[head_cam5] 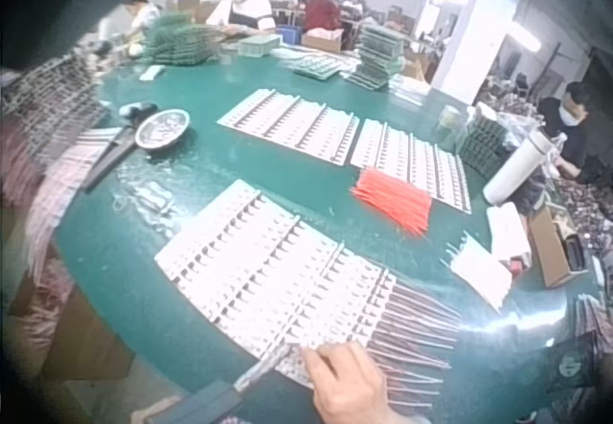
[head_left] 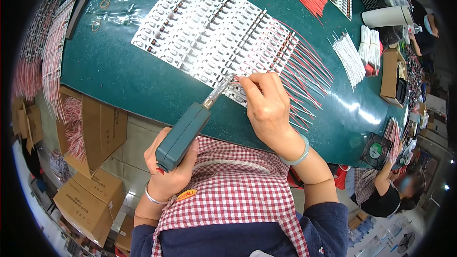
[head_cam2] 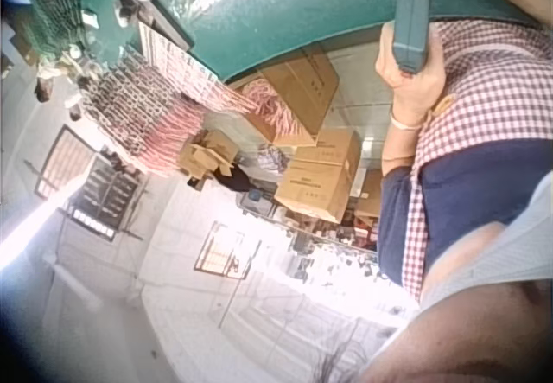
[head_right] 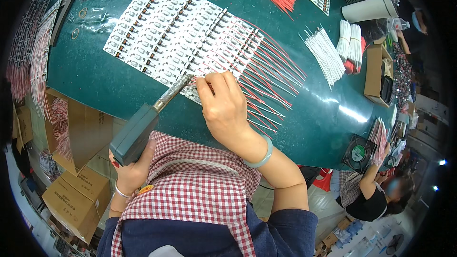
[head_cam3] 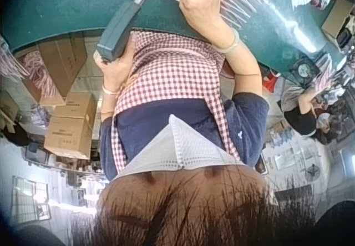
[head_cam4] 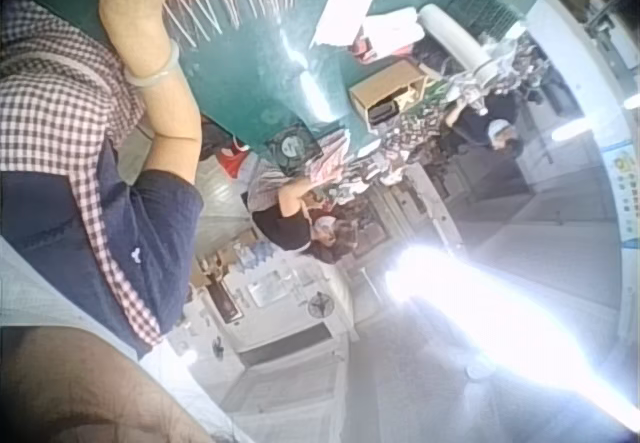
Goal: The person uses a soldering iron to attach red and white wires to a white plastic grid on a green table. The person picks up individual wires, places them into slots on the grid, and applies the soldering iron to secure them. The process is repeated for multiple wires throughout the clip.
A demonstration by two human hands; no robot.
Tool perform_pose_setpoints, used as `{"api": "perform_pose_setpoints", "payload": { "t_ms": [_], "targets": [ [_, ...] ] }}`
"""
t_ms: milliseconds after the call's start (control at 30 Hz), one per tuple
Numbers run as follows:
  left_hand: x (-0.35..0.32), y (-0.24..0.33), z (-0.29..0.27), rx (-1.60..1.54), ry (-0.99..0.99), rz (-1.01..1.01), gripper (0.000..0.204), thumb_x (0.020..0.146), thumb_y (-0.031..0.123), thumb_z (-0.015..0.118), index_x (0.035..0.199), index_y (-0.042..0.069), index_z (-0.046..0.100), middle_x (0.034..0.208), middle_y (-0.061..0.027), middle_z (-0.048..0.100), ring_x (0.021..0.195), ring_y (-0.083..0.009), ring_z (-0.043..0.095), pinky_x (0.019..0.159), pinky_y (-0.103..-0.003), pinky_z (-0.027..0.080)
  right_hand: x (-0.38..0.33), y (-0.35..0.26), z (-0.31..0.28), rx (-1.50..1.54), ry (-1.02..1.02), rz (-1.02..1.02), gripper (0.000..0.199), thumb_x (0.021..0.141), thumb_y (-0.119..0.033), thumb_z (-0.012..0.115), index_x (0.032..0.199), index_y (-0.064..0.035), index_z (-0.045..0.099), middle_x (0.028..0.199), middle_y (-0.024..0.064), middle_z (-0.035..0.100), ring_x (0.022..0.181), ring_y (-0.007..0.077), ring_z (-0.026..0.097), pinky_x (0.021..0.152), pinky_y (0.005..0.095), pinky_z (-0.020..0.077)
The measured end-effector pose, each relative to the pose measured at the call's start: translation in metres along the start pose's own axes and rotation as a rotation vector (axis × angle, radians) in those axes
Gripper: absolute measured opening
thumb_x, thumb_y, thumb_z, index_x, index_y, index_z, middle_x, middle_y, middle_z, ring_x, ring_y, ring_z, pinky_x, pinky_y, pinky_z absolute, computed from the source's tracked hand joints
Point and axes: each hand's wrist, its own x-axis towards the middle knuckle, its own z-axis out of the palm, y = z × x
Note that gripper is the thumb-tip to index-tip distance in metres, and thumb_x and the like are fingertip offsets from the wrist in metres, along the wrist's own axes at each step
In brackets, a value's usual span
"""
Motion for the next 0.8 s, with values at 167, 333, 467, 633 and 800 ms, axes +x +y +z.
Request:
{"api": "perform_pose_setpoints", "payload": {
  "t_ms": [167, 333, 467, 633, 800],
  "targets": [
    [-0.001, 0.003, -0.004, -0.014, -0.025, -0.055, 0.019, 0.077, -0.002, 0.073, 0.095, -0.004, 0.069, 0.087, -0.0114, 0.068, 0.070, -0.0173, 0.066, 0.062, -0.028, 0.052, 0.000, 0.000, 0.000, -0.011, 0.001, -0.003, 0.027, 0.069, 0.004, 0.064, 0.095, 0.0049, 0.066, 0.086, 0.0104, 0.057, 0.078, 0.0244, 0.054, 0.063, 0.0331, 0.0477],
    [-0.015, -0.006, -0.005, -0.070, 0.089, -0.113, 0.024, 0.078, 0.002, 0.074, 0.101, -0.004, 0.070, 0.090, -0.0123, 0.070, 0.075, -0.0176, 0.069, 0.065, -0.027, 0.053, 0.000, -0.001, 0.001, -0.021, 0.002, 0.003, 0.024, 0.069, 0.003, 0.064, 0.093, 0.0038, 0.066, 0.085, 0.0103, 0.057, 0.077, 0.0245, 0.054, 0.063, 0.0335, 0.0477],
    [-0.015, -0.009, -0.005, -0.061, 0.111, -0.040, 0.025, 0.079, 0.002, 0.075, 0.102, -0.004, 0.070, 0.090, -0.0129, 0.070, 0.076, -0.0180, 0.069, 0.065, -0.027, 0.054, 0.000, -0.001, 0.002, -0.010, 0.018, 0.008, 0.023, 0.070, 0.003, 0.065, 0.093, 0.0032, 0.066, 0.085, 0.0102, 0.057, 0.077, 0.0246, 0.055, 0.063, 0.0338, 0.0474],
    [-0.015, -0.007, -0.006, -0.041, 0.102, -0.018, 0.024, 0.078, 0.000, 0.074, 0.102, -0.005, 0.069, 0.091, -0.0135, 0.070, 0.075, -0.0189, 0.069, 0.066, -0.027, 0.054, -0.002, -0.001, 0.001, 0.025, 0.057, -0.002, 0.024, 0.070, 0.005, 0.065, 0.094, 0.0025, 0.066, 0.084, 0.0097, 0.057, 0.076, 0.0242, 0.055, 0.062, 0.0338, 0.0465],
    [-0.017, -0.007, -0.007, -0.050, 0.073, -0.026, 0.024, 0.077, -0.003, 0.073, 0.100, -0.006, 0.069, 0.093, -0.0149, 0.069, 0.076, -0.0204, 0.069, 0.068, -0.028, 0.054, -0.008, -0.006, 0.002, 0.057, 0.039, 0.010, 0.027, 0.069, 0.007, 0.066, 0.096, 0.0025, 0.066, 0.084, 0.0093, 0.057, 0.074, 0.0237, 0.054, 0.061, 0.0337, 0.0462]
  ]
}}
